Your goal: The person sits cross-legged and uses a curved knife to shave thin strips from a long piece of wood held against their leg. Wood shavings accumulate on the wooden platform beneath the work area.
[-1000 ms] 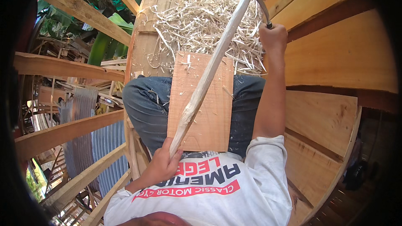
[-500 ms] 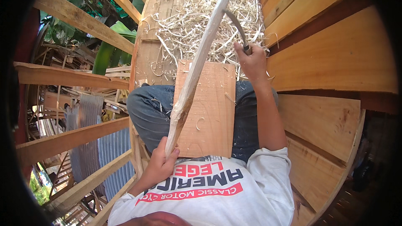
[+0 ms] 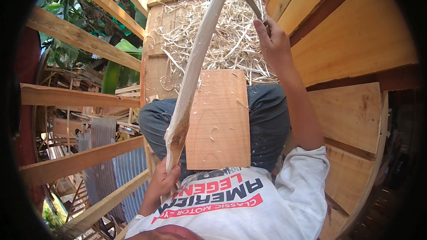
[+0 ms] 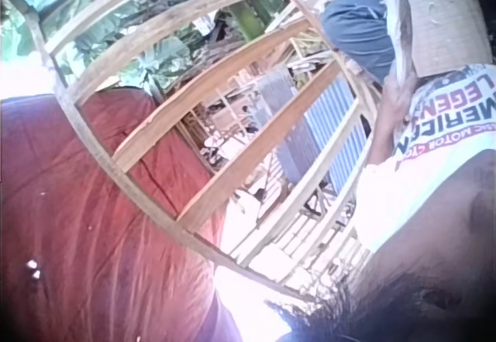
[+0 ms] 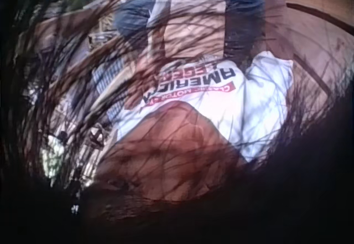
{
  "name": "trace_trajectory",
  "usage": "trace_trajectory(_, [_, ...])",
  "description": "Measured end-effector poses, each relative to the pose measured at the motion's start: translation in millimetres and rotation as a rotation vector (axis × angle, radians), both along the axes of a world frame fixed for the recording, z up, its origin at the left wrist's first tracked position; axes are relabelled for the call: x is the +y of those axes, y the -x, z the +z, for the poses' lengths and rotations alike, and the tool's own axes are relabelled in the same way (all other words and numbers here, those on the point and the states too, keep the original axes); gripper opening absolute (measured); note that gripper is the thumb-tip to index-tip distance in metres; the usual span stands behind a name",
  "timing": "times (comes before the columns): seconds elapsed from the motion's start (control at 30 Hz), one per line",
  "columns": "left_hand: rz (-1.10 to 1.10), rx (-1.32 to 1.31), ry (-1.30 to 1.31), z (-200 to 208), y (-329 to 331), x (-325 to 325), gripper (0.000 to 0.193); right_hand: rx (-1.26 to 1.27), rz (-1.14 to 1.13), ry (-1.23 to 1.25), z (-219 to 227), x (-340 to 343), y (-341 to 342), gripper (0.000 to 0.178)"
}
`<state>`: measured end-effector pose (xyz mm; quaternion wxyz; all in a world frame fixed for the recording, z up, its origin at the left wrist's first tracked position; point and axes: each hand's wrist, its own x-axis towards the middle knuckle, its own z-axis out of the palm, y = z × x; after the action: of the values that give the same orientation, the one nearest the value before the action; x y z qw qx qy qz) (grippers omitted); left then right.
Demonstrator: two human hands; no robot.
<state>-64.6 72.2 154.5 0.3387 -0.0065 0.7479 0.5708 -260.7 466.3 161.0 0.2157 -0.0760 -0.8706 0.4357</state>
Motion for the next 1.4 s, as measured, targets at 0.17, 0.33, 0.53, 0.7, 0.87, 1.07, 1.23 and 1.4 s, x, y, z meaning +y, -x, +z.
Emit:
trace_trajectory(0.17, [0.037, -0.27, -0.177, -18.8, 0.2, -34.5, 0.019, -0.152, 0.21, 0.146, 10.0, -58.2, -54.0, 0.022])
trace_trajectory(0.33, [-0.014, -0.448, -0.251, -41.5, 0.2, -63.7, 0.02, -0.304, 0.328, 0.173, -1.9, -71.8, -94.3, 0.023])
trace_trajectory(0.53, [-0.079, -0.594, -0.19, -75.7, -35.6, -68.8, 0.028, -0.283, 0.213, -0.08, -31.7, -66.5, -130.4, 0.022])
trace_trajectory(0.7, [-0.108, -0.539, -0.178, -93.8, -52.9, -76.1, 0.037, -0.364, 0.088, -0.196, -47.3, -53.9, -139.7, 0.022])
trace_trajectory(0.87, [-0.163, -0.568, -0.118, -86.5, -42.9, -77.0, 0.039, -0.326, 0.171, -0.341, -40.1, -51.1, -131.3, 0.023])
trace_trajectory(1.07, [-0.186, -0.559, -0.092, -74.7, -34.8, -70.9, 0.04, -0.398, -0.01, -0.344, -49.2, -29.8, -114.7, 0.025])
trace_trajectory(1.23, [-0.201, -0.518, -0.04, -79.7, -40.4, -75.9, 0.041, -0.293, 0.231, -0.451, -58.6, -31.5, -118.2, 0.028])
trace_trajectory(1.4, [-0.235, -0.517, 0.009, -72.4, -35.0, -69.7, 0.042, -0.364, 0.214, -0.314, -60.6, -40.9, -120.3, 0.028])
